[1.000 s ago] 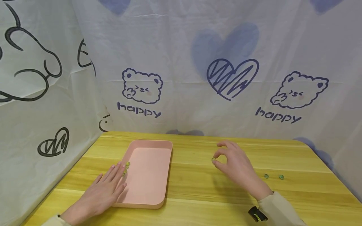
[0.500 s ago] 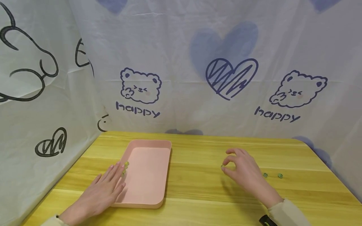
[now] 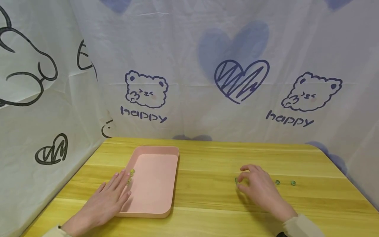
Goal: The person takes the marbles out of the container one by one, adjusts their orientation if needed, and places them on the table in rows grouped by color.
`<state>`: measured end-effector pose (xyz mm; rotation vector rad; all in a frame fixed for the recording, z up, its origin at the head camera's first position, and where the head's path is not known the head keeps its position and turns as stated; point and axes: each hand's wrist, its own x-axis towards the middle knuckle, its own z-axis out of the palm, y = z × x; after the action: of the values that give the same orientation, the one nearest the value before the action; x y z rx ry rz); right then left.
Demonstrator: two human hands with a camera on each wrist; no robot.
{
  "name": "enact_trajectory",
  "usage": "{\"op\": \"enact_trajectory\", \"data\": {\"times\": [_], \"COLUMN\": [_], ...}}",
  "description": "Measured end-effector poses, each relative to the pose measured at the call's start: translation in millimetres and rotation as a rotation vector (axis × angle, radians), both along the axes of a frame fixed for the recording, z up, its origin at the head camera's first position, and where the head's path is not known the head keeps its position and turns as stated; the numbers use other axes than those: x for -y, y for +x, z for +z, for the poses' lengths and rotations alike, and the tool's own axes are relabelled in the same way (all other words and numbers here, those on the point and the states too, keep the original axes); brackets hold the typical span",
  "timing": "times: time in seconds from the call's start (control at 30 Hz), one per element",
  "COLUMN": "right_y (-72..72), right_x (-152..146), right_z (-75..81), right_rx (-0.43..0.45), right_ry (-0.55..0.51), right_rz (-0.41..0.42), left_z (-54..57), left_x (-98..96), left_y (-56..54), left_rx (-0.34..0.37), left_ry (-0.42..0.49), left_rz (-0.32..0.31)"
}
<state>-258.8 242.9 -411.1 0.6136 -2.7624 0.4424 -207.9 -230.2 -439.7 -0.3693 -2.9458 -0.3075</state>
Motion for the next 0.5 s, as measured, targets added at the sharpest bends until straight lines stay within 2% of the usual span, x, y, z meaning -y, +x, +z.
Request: {"op": "enact_trajectory", "data": {"times": [0.13,0.37,0.5], "right_y": [-1.8,-5.7,-6.5], "right_x": [-1,-3,-3], "right_z": [-4.8,-12.6,-16.0], "right_rx": [0.029,0.130,0.131], "right_ry": [0.002,0.001,0.002], "right_rz": [-0.003,-0.014,-0.016], "left_z": [-0.7,-1.0,-1.0], "left_x": [0.2,0.6,0.4], "left_y": [-0.3,-0.4,0.1], "left_rx": [-0.007,-0.005,-0.003], "left_ry": [0.002,0.004,0.009], "left_rz": [-0.002,-0.005,-0.006]}}
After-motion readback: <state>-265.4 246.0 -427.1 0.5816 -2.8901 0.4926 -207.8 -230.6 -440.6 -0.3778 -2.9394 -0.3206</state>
